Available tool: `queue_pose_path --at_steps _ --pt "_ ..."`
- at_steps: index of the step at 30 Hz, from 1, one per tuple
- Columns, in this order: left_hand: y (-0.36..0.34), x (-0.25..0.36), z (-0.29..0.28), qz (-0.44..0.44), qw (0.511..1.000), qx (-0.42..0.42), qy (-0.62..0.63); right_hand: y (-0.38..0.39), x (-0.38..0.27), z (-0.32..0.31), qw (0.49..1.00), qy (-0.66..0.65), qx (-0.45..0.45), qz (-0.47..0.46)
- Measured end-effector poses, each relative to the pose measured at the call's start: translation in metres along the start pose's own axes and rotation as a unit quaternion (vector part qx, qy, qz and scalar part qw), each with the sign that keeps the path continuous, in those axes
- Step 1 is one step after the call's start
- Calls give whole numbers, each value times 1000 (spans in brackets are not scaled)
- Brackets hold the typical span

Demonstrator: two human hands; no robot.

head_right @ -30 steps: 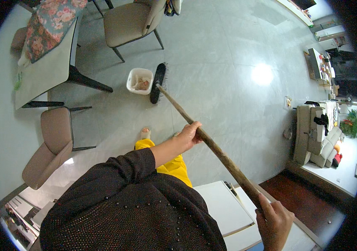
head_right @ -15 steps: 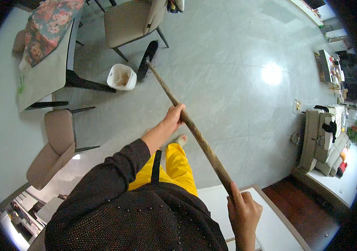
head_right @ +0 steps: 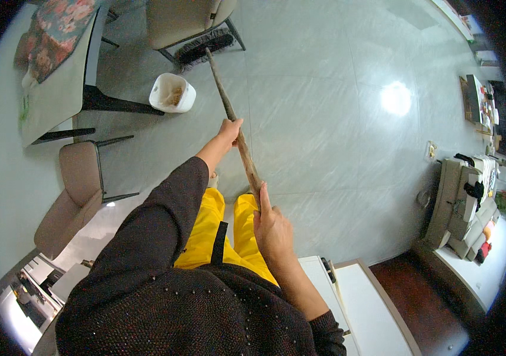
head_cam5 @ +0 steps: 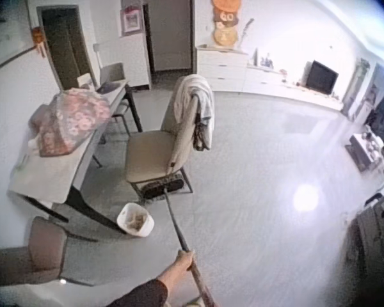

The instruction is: The person sweeps the tiled floor with a long-handled broom, moving from the kitchen area into the living room. They gather debris into a small white bucket and continue sweeping around furniture.

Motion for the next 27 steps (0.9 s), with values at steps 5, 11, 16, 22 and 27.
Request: queue_pose_path --at_steps 5,11,16,22,27 --pt "12 -79 57 -80 988 -87 -99 57 56 -11 996 -42 -62 54" --pt "127 -147 188 -144 964 -209 -76 173 121 -84 979 -48 -53 192" --pt "234 -155 291 -229 918 -323 -33 255 139 -164 964 24 25 265" --pt "294 -113 329 -163 913 -314 202 293 131 -221 962 73 64 255" --pt "338 -83 303 -176 899 -304 263 305 115 -255 964 150 88 202"
Point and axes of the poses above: each hand's wrist, its own y-axis away from the middle knuckle, its own z-axis out of the palm, x = y × z, the point moved 7 cm from there along -y, towards the middle knuckle, and after that the axes turned 6 degrees about -x, right-handed, at the moved point
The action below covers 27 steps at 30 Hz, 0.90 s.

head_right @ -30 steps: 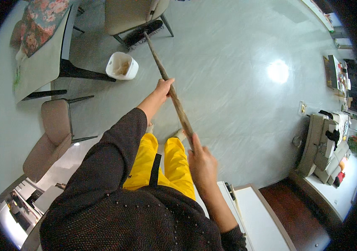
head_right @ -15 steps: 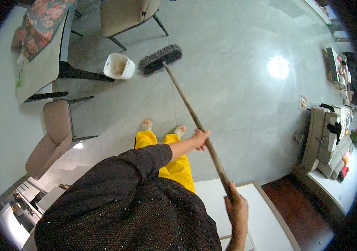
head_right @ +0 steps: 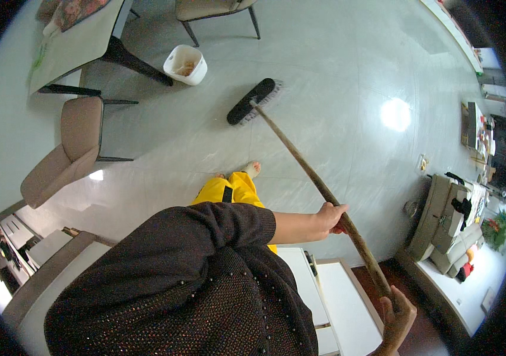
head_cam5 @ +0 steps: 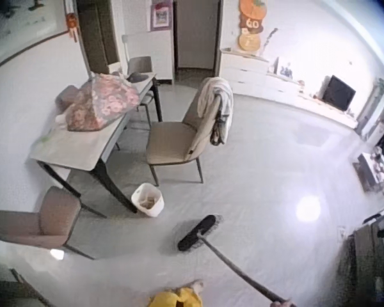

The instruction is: The person sweeps the tiled floor with a long-handled broom, moving from the kitchen area into the living room. They gather debris into a small white bucket and continue sweeping around furniture.

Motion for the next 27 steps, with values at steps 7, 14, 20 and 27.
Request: queue_pose_path --at_steps 7,14,20,27 --pt "54 22 -89 68 987 97 105 -12 -99 25 990 38 -10 -139" --pt "96 43 -247 161 932 205 252 -40 -204 87 957 112 -67 -260" --pt "152 78 -341 149 919 221 290 -53 -306 154 879 194 -63 -432" --pt "96 99 -327 88 959 173 207 -111 -295 133 875 211 -96 -425"
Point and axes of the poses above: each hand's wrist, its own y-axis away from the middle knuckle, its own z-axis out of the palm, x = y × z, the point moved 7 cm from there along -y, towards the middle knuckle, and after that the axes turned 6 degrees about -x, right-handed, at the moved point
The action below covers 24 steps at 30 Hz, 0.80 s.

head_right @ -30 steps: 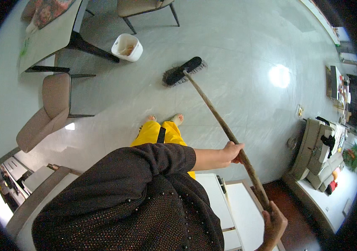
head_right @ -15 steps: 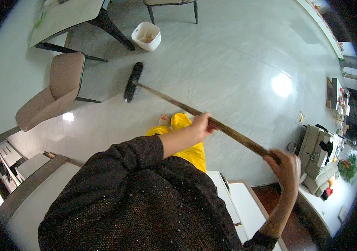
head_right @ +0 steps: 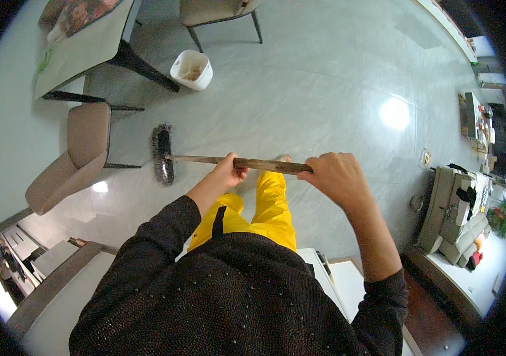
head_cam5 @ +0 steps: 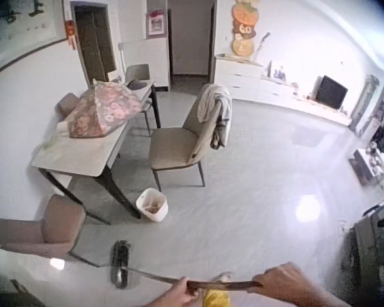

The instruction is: The person sweeps the tiled floor with a long-handled broom, moving from the kitchen area into the living room. They gather debris into a small white bucket and continue sweeping around furniture.

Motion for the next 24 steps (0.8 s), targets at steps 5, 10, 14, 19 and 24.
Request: queue_pose_path --at_steps 5,10,14,19,24 --pt "-52 -30 126 -33 990 -122 -61 21 114 -40 998 34 0 60" --pt "-65 -69 289 -106 967 -185 -142 63 239 -91 977 54 -8 207" --pt "-76 -91 400 -103 951 -232 -175 94 314 -141 963 90 27 253" --pt "-67 -137 508 -176 915 -307 -193 152 328 -191 929 314 120 154" --pt "-68 -141 557 -206 899 -324 -210 158 332 -222 914 210 74 339"
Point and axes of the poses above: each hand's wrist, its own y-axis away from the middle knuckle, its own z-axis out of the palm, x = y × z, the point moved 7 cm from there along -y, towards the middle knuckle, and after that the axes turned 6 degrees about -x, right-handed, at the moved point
